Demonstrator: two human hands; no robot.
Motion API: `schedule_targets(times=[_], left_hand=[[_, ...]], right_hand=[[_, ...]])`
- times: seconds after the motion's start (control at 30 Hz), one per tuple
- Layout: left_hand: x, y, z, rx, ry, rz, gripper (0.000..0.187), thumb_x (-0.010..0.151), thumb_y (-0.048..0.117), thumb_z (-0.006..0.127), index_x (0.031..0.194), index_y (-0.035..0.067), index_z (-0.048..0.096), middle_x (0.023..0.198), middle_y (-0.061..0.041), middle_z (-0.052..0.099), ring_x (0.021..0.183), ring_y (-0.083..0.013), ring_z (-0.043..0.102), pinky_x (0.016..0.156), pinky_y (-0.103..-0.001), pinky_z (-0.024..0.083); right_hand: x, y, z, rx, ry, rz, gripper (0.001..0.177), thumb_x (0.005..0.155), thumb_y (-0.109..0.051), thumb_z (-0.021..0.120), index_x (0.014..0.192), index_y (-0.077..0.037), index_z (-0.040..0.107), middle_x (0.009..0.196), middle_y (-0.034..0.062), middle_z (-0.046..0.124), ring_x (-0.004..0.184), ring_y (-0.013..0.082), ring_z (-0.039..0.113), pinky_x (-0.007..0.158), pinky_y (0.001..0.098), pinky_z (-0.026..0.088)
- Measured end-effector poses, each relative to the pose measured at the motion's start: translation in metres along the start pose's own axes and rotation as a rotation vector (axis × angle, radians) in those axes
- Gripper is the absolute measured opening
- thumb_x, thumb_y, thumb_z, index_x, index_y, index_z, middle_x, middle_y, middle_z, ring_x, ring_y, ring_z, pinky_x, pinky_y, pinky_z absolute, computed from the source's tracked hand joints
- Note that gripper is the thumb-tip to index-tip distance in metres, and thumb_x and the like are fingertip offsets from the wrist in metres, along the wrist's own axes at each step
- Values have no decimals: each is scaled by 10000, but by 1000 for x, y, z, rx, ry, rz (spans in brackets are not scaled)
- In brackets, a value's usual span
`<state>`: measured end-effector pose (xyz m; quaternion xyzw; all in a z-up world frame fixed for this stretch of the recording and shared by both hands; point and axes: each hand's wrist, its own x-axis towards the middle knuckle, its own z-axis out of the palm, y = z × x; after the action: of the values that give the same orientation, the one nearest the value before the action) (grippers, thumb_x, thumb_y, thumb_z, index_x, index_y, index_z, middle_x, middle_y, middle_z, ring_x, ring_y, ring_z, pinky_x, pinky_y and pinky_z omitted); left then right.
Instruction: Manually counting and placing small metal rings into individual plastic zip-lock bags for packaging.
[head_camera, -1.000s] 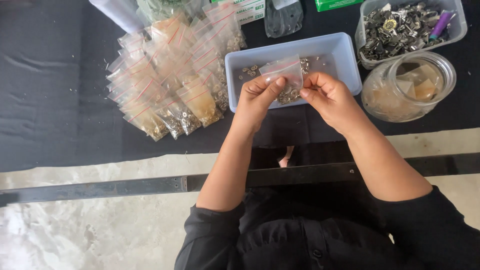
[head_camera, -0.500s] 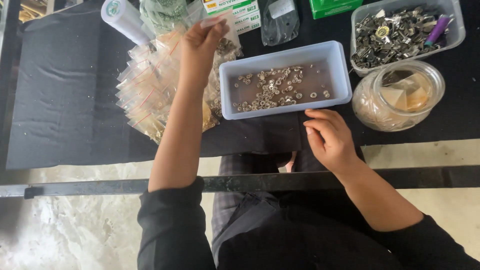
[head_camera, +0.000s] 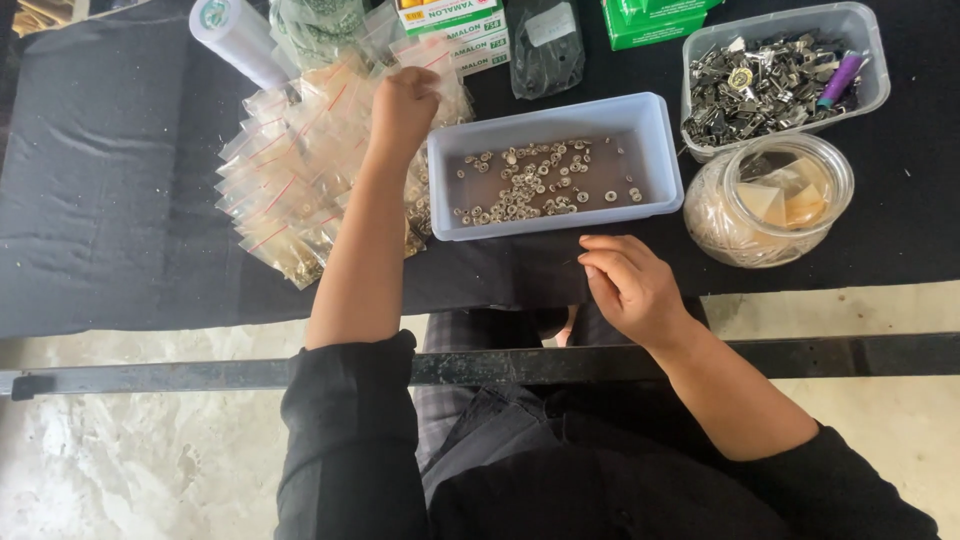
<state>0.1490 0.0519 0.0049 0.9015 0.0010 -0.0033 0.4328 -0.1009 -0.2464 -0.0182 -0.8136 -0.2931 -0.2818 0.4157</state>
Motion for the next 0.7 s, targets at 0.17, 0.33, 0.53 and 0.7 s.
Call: schedule_targets(times=[0.17,0.33,0.53,0.7], left_hand=[[7,-18,-3,152,126,150,448,930,166,567,1369,95,616,1121,-98,747,989,-238,695,831,-395,547],[-38,3,3,94,255,275,445,978,186,620,1416,125,566,1380,-113,630,1280,-313,612,1019,-463,501],[-111,29,35,-277,408,590,391,1139,172,534,1521,126,465,1536,-77,559,1517,-274,455,1255,-502,456],[-128,7,49,-231,508,671,404,1182,149,518,1564,225,415,1569,-7,536,1554,-276,444,1265,-496,450]], right_hand=[[2,0,-1,6,22,-36,87,992,68,597,1027,72,677,1075,237,717,945,349,719,845,397,608],[-2,-2,1,-27,30,-77,58,973,100,652,1014,69,680,1071,233,718,908,346,722,830,399,620],[27,-23,-61,-127,-43,-163,99,961,-22,742,949,61,688,1111,228,715,986,364,704,895,442,585],[59,20,-164,-645,-483,346,237,1071,-51,642,1237,29,792,1233,181,766,1114,336,692,1014,438,519]])
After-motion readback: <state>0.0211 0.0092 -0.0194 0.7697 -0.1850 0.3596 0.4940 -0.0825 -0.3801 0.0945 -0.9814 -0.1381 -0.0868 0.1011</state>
